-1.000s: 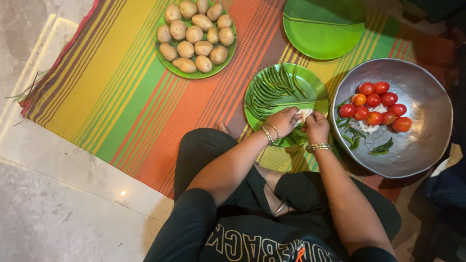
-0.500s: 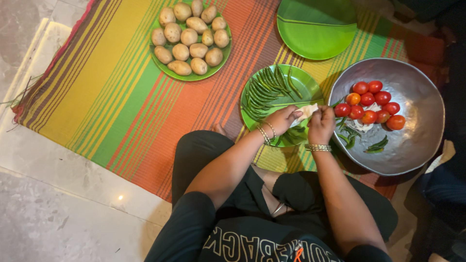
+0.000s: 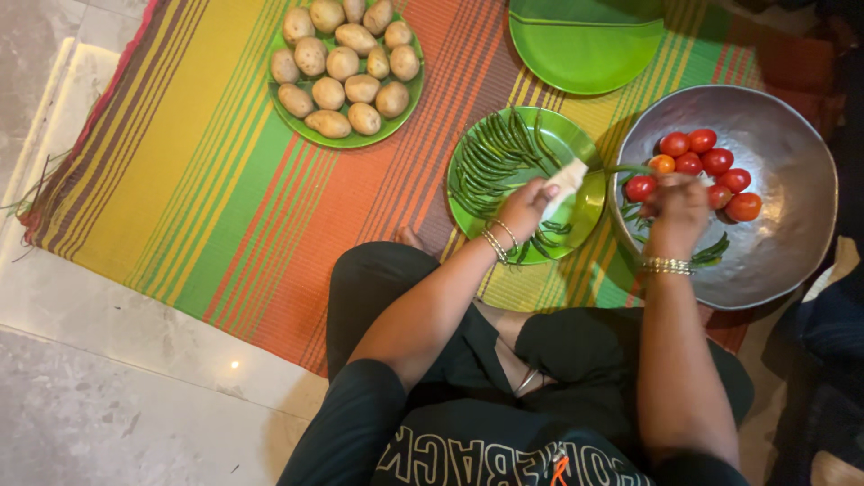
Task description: The person wipes individual green chilies with a white cloth, picking them from a plate and placing them back after cleaning, while sitting near a bowl of tomatoes and a plate of potatoes.
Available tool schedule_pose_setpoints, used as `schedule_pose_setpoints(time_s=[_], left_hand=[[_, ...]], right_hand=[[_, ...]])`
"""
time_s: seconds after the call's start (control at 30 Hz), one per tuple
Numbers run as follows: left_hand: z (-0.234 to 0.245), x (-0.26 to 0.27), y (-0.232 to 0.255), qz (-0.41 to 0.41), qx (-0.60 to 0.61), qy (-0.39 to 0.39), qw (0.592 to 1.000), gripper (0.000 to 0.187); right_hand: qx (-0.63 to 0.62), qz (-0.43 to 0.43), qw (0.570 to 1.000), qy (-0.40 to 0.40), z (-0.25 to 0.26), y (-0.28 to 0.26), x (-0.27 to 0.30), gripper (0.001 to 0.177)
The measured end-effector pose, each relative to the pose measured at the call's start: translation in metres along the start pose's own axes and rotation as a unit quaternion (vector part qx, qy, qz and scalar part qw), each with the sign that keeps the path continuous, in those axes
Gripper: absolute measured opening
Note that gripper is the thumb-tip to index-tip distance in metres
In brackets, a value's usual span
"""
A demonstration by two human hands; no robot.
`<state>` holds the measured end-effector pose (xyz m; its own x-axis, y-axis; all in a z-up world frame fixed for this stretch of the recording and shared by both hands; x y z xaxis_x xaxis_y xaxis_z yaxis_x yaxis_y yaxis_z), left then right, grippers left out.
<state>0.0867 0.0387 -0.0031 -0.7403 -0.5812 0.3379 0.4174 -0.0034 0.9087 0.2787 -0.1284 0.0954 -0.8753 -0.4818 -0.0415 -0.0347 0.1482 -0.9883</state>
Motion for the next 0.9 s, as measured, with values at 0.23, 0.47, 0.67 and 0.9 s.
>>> schedule_pose_setpoints(time_s=[0.23,0.47,0.67,0.9], left_hand=[[0.014,-0.039,-0.086,0.019,0.178,0.173,0.968,0.047],[-0.029,-0.027,-0.074,0.1,0.213,-0.066,0.97,0.064],[-0.048,0.003,-0.033,0.105,0.27,-0.201,0.936,0.072],[-0.05,-0.009,-0.049,0.069,0.227,-0.192,0.952,0.058]], right_hand=[[0.119,-0.129,0.974,-0.145,-0.062,0.052,0.036,0.012],[0.125,-0.127,0.97,-0.165,-0.059,0.074,0.034,0.012],[0.27,-0.016,0.933,-0.237,-0.08,0.064,0.041,0.016],[0.375,0.06,0.897,-0.225,-0.093,0.031,0.047,0.021]])
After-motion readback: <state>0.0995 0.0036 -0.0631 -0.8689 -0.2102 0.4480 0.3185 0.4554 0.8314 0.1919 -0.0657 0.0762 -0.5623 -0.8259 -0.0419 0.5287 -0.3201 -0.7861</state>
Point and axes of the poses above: each hand's wrist, its own x-axis away from the middle knuckle, its own z-axis out of the back of the hand, y = z × x, the point moved 10 cm from there along -x, towards the middle knuckle, and after that the axes turned 3 degrees about z, right-handed, at the moved point
